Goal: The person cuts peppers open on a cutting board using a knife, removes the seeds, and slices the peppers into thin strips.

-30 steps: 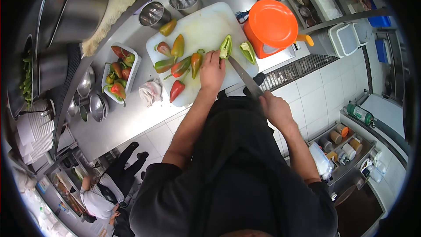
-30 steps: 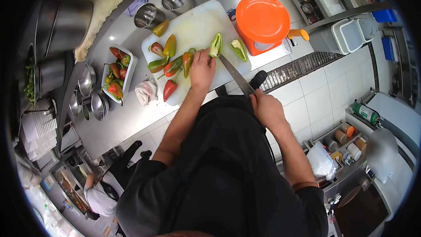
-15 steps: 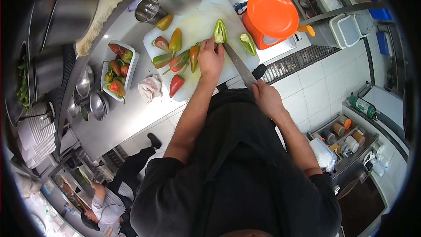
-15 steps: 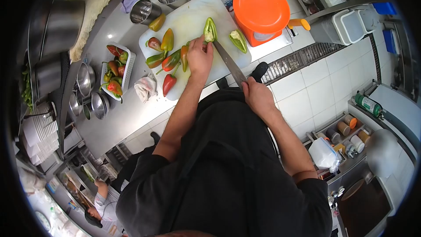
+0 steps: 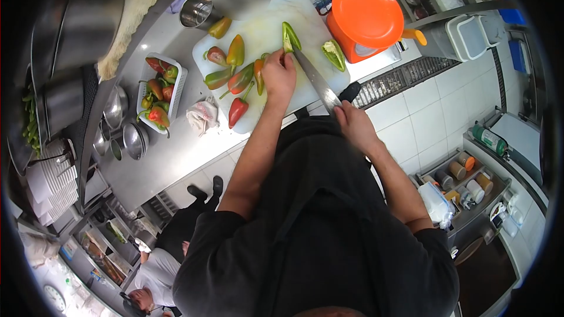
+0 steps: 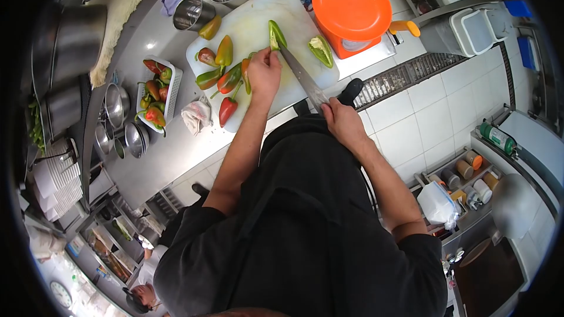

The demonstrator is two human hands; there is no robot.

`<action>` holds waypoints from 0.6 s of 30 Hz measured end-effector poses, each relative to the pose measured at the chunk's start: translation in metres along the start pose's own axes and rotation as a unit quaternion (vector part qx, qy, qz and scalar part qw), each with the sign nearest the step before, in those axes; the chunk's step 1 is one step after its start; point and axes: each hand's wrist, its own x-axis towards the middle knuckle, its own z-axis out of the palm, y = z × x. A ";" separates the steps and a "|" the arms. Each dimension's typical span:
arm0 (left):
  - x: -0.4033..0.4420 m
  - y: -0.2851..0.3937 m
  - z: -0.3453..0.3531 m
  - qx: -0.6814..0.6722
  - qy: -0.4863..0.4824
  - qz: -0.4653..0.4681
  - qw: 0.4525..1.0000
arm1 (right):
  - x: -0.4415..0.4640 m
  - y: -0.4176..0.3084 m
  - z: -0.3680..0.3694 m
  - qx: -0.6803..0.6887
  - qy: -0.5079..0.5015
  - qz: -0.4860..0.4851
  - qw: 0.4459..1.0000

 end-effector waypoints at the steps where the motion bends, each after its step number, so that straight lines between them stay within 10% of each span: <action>1: 0.001 -0.005 0.003 -0.022 -0.013 -0.016 1.000 | 0.001 -0.001 0.000 0.009 -0.003 0.000 1.000; 18: 0.008 0.026 -0.009 -0.194 -0.063 -0.213 0.956 | 0.019 0.011 0.001 0.179 -0.100 0.064 0.977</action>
